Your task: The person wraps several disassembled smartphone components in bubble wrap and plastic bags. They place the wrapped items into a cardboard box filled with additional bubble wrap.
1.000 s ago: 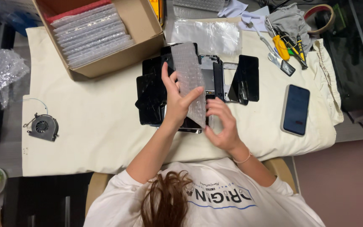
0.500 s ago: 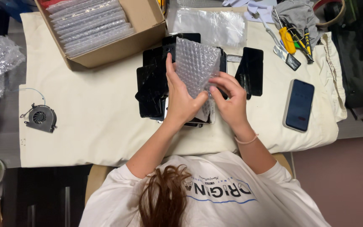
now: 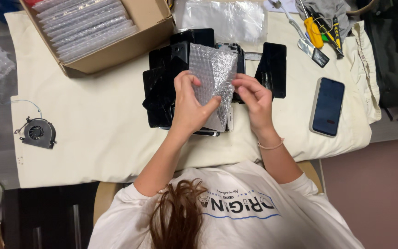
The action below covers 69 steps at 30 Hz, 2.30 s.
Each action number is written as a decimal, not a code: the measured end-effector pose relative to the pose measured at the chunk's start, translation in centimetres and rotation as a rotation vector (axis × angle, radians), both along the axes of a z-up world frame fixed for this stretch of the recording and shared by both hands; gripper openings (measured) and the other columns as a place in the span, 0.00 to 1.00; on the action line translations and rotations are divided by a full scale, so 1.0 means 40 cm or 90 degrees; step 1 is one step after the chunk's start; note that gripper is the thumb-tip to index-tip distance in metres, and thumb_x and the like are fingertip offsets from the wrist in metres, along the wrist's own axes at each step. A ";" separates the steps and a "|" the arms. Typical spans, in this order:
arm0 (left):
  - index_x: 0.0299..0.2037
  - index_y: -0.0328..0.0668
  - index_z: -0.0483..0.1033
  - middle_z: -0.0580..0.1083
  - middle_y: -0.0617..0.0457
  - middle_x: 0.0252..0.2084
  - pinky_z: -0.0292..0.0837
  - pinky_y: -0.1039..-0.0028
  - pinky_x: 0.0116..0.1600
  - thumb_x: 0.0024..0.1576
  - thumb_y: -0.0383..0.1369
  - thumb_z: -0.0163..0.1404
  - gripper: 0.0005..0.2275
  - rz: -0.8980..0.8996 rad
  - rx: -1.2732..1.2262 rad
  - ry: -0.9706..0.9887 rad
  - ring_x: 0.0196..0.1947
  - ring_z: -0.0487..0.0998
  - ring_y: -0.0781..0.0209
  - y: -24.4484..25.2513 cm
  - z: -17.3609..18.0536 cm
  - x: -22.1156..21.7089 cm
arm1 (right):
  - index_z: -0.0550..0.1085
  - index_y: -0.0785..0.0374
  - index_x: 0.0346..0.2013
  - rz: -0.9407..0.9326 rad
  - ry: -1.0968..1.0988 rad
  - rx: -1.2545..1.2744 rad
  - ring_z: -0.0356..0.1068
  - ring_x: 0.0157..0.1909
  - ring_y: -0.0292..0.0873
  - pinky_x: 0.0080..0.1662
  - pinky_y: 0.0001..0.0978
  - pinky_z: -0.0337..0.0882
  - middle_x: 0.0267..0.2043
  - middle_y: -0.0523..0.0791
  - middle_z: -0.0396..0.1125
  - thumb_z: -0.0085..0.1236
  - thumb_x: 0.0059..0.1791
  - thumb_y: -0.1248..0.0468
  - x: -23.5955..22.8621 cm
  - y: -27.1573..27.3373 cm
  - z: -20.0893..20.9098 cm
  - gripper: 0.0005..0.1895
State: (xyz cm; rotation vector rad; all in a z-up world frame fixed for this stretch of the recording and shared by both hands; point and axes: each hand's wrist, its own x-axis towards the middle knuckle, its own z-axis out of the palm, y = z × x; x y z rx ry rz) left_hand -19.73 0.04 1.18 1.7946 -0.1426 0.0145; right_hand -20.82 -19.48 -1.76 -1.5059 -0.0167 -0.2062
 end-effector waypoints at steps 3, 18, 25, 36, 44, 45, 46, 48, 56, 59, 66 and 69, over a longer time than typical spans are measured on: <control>0.46 0.42 0.59 0.54 0.34 0.65 0.60 0.39 0.66 0.47 0.38 0.64 0.26 0.001 0.009 0.019 0.67 0.62 0.25 -0.004 0.000 0.001 | 0.78 0.72 0.45 -0.024 0.020 0.101 0.74 0.55 0.46 0.58 0.40 0.76 0.56 0.56 0.70 0.54 0.54 0.61 0.019 -0.033 -0.042 0.15; 0.47 0.41 0.61 0.53 0.33 0.66 0.62 0.36 0.65 0.49 0.39 0.67 0.26 0.039 0.021 0.010 0.64 0.67 0.25 -0.001 0.023 -0.006 | 0.75 0.77 0.51 -0.321 0.221 -0.785 0.72 0.45 0.63 0.44 0.57 0.70 0.42 0.59 0.72 0.73 0.47 0.47 0.129 -0.243 -0.158 0.35; 0.47 0.42 0.61 0.53 0.35 0.66 0.64 0.37 0.63 0.48 0.41 0.67 0.27 0.043 0.028 0.016 0.64 0.68 0.26 0.001 0.019 -0.010 | 0.80 0.73 0.39 -0.318 0.209 -0.715 0.75 0.37 0.68 0.39 0.60 0.73 0.29 0.58 0.73 0.63 0.47 0.55 0.126 -0.256 -0.059 0.20; 0.48 0.42 0.62 0.54 0.36 0.66 0.66 0.38 0.63 0.48 0.43 0.68 0.28 0.047 0.041 0.032 0.64 0.69 0.27 0.004 0.016 -0.014 | 0.85 0.47 0.36 -0.406 0.212 -0.625 0.77 0.37 0.56 0.41 0.48 0.76 0.25 0.42 0.74 0.53 0.45 0.61 0.203 -0.567 -0.211 0.13; 0.47 0.49 0.62 0.56 0.48 0.65 0.68 0.68 0.43 0.48 0.53 0.58 0.26 0.045 0.133 0.095 0.36 0.68 0.62 0.008 0.055 -0.005 | 0.81 0.56 0.35 -0.399 0.211 -0.335 0.73 0.35 0.30 0.39 0.27 0.75 0.31 0.36 0.76 0.65 0.46 0.66 0.172 -0.549 -0.127 0.04; 0.46 0.49 0.62 0.56 0.49 0.66 0.68 0.68 0.41 0.48 0.53 0.57 0.25 0.049 0.133 0.112 0.32 0.67 0.62 0.011 0.066 -0.006 | 0.79 0.60 0.37 -0.391 0.157 -0.181 0.75 0.34 0.29 0.37 0.22 0.79 0.32 0.40 0.77 0.63 0.47 0.71 0.172 -0.542 -0.123 0.05; 0.46 0.49 0.62 0.56 0.49 0.66 0.68 0.68 0.41 0.48 0.53 0.57 0.25 0.054 0.133 0.110 0.32 0.67 0.62 0.012 0.064 -0.003 | 0.79 0.60 0.37 -0.385 0.155 -0.180 0.75 0.34 0.29 0.37 0.22 0.79 0.32 0.40 0.77 0.63 0.47 0.71 0.163 -0.499 -0.081 0.05; 0.46 0.50 0.62 0.58 0.51 0.63 0.68 0.69 0.41 0.48 0.54 0.57 0.25 0.054 0.148 0.089 0.34 0.67 0.63 0.011 0.056 -0.001 | 0.80 0.66 0.41 -0.318 0.178 0.070 0.81 0.34 0.37 0.35 0.20 0.83 0.36 0.46 0.79 0.59 0.48 0.73 0.137 -0.420 0.004 0.08; 0.46 0.40 0.62 0.55 0.34 0.66 0.69 0.34 0.57 0.49 0.47 0.67 0.28 0.088 0.062 0.018 0.61 0.70 0.23 0.002 0.045 -0.013 | 0.68 0.63 0.46 -0.138 0.111 0.267 0.81 0.42 0.43 0.43 0.33 0.85 0.37 0.44 0.74 0.51 0.56 0.69 0.079 -0.219 -0.005 0.04; 0.45 0.40 0.62 0.55 0.35 0.65 0.71 0.36 0.55 0.50 0.47 0.66 0.27 0.103 0.060 0.007 0.61 0.71 0.24 0.000 0.042 -0.017 | 0.66 0.62 0.47 -0.143 0.067 0.242 0.76 0.33 0.37 0.38 0.29 0.83 0.34 0.41 0.69 0.52 0.57 0.70 0.038 -0.137 0.001 0.06; 0.48 0.39 0.62 0.58 0.37 0.61 0.76 0.44 0.53 0.54 0.41 0.65 0.24 0.124 0.066 -0.051 0.57 0.75 0.31 -0.007 -0.005 0.006 | 0.64 0.61 0.48 -0.141 0.028 0.202 0.59 0.21 0.28 0.27 0.21 0.75 0.33 0.41 0.64 0.54 0.56 0.72 0.040 -0.044 -0.048 0.09; 0.54 0.31 0.62 0.52 0.29 0.65 0.75 0.38 0.54 0.58 0.36 0.59 0.22 0.172 0.159 -0.097 0.62 0.67 0.19 -0.006 -0.029 0.022 | 0.65 0.60 0.46 -0.208 0.075 0.188 0.60 0.19 0.28 0.28 0.23 0.79 0.32 0.40 0.67 0.52 0.57 0.71 0.071 -0.099 -0.124 0.07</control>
